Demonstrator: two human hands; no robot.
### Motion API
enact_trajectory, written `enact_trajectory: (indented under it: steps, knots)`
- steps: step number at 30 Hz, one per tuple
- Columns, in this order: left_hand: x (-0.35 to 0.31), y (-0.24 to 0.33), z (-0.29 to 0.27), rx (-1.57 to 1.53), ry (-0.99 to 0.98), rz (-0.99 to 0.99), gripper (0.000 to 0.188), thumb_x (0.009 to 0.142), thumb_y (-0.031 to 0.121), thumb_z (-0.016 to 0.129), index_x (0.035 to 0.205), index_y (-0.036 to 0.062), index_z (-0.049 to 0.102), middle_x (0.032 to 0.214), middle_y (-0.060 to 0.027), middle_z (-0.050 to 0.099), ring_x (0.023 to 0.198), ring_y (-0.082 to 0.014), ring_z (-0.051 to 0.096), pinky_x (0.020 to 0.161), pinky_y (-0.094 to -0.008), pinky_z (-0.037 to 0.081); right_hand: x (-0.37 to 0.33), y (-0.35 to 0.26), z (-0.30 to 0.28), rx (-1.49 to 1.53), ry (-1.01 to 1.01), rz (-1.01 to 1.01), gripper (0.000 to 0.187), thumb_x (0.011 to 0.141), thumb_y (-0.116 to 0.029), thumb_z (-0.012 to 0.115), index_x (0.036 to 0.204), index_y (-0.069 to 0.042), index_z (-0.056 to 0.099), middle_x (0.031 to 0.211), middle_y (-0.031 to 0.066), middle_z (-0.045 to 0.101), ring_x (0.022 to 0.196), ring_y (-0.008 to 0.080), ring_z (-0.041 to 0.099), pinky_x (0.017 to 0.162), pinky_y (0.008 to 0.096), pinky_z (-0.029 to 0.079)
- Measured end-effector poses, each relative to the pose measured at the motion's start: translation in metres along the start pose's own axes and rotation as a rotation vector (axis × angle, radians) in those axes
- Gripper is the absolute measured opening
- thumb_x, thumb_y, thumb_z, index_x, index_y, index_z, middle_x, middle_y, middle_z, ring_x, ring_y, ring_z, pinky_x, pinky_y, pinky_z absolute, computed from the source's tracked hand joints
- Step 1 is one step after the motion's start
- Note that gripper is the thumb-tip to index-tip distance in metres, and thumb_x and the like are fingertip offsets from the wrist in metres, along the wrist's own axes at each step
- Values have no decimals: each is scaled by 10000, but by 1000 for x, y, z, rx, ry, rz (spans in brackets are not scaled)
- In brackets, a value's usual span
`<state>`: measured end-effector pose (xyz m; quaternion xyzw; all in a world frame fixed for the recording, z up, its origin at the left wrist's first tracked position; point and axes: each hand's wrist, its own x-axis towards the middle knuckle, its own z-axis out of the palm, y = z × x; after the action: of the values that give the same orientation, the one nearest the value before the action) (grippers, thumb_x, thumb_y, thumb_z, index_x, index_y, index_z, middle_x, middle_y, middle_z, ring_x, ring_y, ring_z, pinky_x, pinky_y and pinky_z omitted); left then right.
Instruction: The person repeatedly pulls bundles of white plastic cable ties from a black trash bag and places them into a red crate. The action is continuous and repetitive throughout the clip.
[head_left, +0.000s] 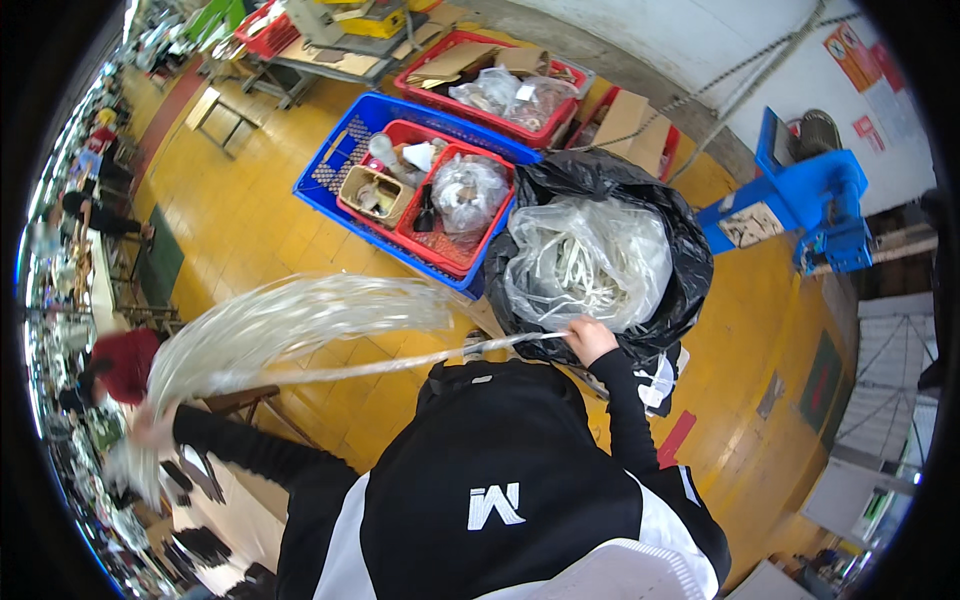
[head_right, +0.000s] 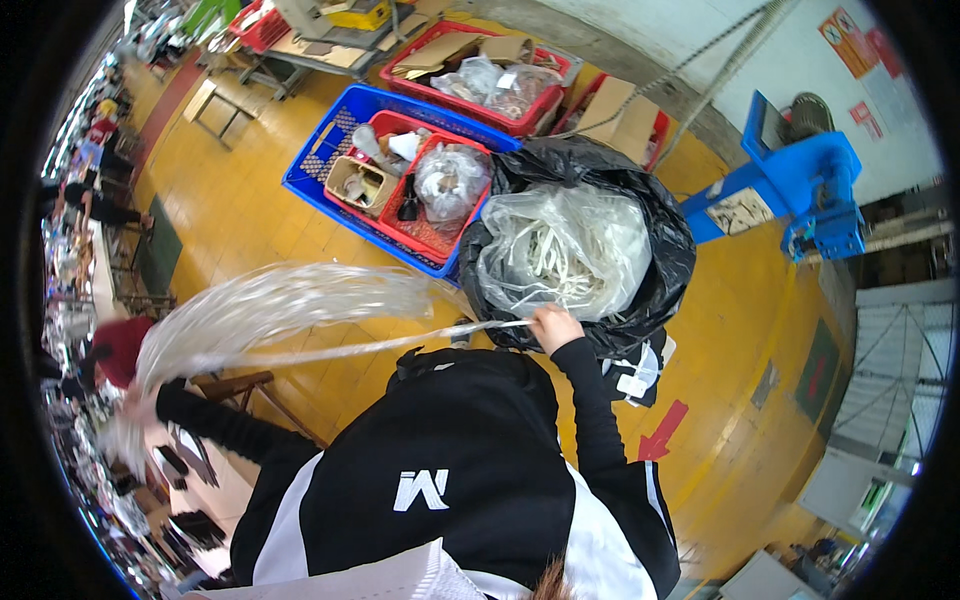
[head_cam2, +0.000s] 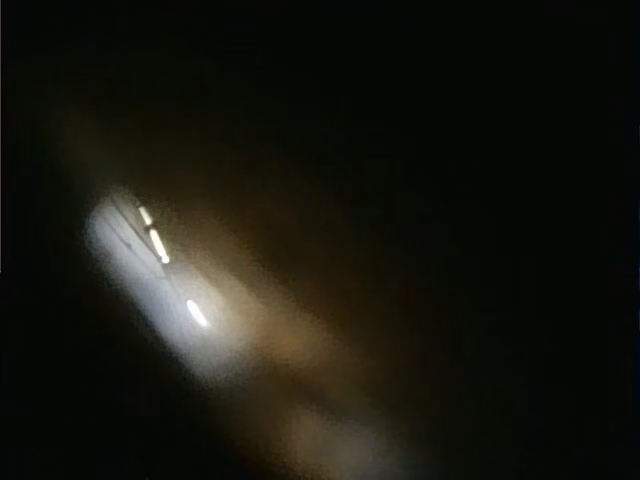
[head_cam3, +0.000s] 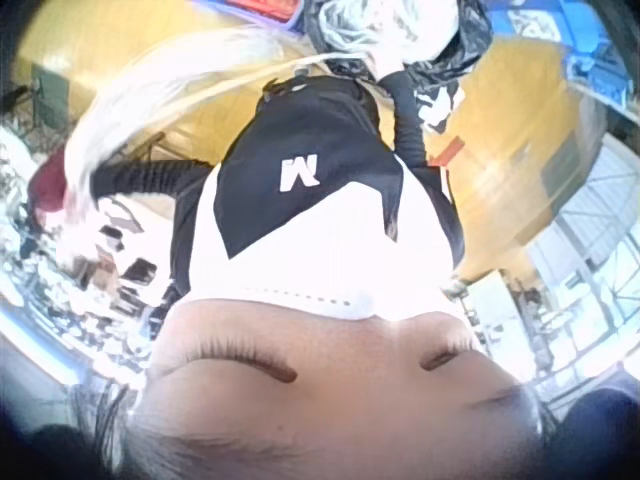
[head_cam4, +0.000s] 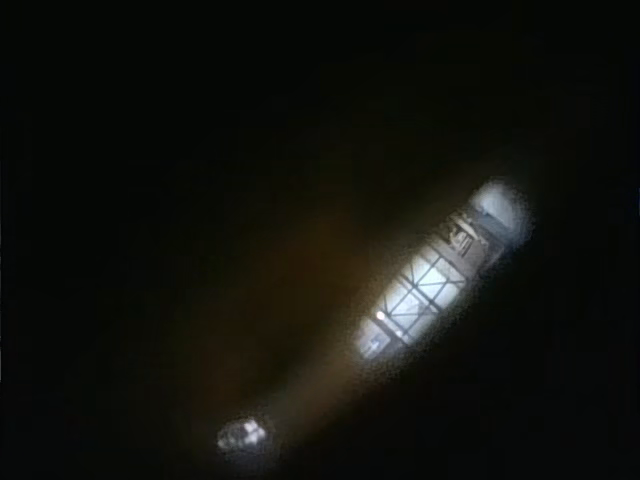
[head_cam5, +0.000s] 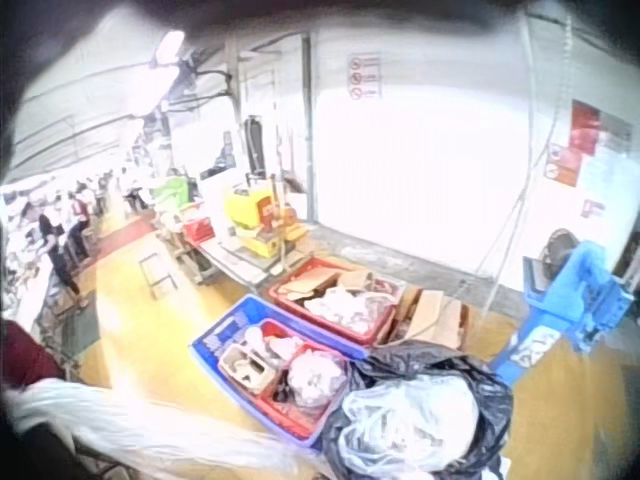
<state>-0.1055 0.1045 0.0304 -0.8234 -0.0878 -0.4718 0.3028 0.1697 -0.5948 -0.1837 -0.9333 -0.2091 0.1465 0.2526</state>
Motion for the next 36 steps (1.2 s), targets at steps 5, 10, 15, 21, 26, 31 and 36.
enact_trajectory:
  steps: [5,10,15,21,26,31,36]
  knots:
    - [23,-34,-88,-364,1099,-969,351,621,388,671,788,98,568,594,21,534,553,-127,512,604,-302,413,-8,43,-5,-46,35,-13,265,727,-125,604,991,-105,603,897,179,586,869,328,582,794,387,458]
    - [77,8,-97,-69,1325,-793,196,799,238,583,721,61,545,538,-14,490,489,-135,462,471,-295,391,52,126,24,383,96,43,413,713,-64,550,1122,-118,578,1017,177,609,959,284,590,862,348,439]
    - [64,57,-47,129,631,-656,180,836,203,560,779,33,581,598,-24,518,508,-138,472,487,-278,400,118,184,82,-92,109,558,275,716,-157,510,950,-104,644,895,190,612,866,360,583,762,401,472]
    - [-19,216,54,-1285,56,-1396,375,829,161,572,1163,6,503,810,-6,502,672,-74,439,570,-222,397,97,90,36,110,474,637,189,783,-186,558,865,-47,656,909,188,619,847,332,592,762,405,457]
    - [26,417,14,-1912,-708,-1451,421,858,232,511,1198,-11,457,575,70,314,479,-28,308,443,-183,253,51,4,-29,499,764,112,182,854,-132,513,854,-7,646,872,111,613,834,212,578,750,302,432]
    - [79,514,-30,-2307,-1247,-988,535,889,406,429,1229,-9,434,867,-56,572,720,-90,498,692,-218,382,28,-74,-60,708,542,-73,167,860,-104,493,857,15,611,752,97,596,716,168,572,675,269,429]
    - [118,529,-28,-2348,-1268,-1036,568,884,426,464,1236,-19,424,1012,-81,574,845,-129,542,803,-257,396,18,-115,-51,382,294,-44,135,841,-183,532,803,-60,572,688,145,587,636,331,574,555,390,446]
